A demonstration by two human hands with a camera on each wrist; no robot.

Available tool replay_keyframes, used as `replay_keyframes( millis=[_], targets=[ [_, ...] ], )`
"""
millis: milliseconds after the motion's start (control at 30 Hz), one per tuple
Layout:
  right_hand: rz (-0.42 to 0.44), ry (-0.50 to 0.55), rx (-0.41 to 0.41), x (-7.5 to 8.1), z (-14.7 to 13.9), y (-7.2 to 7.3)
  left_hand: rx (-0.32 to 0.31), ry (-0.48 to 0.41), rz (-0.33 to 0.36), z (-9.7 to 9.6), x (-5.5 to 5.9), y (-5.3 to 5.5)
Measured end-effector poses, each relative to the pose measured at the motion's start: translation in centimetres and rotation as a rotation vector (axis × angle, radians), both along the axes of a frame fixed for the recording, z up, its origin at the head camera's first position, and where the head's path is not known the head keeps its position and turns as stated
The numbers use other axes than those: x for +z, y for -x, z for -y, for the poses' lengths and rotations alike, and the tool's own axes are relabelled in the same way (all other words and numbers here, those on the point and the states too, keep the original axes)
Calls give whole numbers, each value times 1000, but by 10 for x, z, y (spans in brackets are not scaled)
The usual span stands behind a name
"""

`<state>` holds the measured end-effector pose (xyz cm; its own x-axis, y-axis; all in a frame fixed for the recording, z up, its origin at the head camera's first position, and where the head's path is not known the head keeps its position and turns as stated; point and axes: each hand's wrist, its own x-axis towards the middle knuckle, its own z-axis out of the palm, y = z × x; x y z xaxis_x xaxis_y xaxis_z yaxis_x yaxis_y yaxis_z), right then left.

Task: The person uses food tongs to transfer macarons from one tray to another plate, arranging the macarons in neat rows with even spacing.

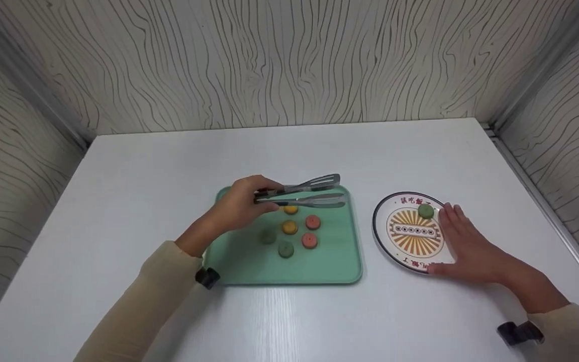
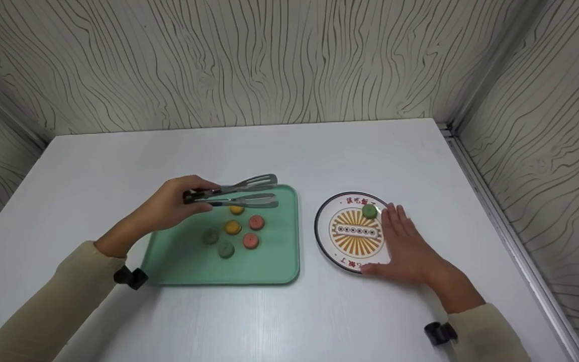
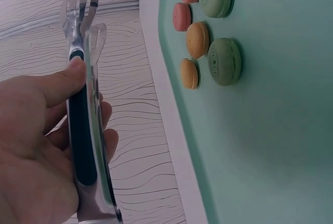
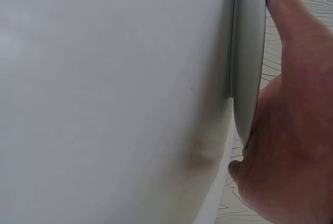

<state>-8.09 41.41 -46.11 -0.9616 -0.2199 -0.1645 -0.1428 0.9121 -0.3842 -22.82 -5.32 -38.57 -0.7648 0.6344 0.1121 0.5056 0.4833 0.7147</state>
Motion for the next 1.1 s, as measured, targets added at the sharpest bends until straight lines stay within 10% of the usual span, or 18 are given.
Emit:
replay_keyframes(
  millis=[1100],
  targets=[
    [28, 7, -12, 6, 0, -1, 77, 2, 17, 79, -5, -10]
  ],
)
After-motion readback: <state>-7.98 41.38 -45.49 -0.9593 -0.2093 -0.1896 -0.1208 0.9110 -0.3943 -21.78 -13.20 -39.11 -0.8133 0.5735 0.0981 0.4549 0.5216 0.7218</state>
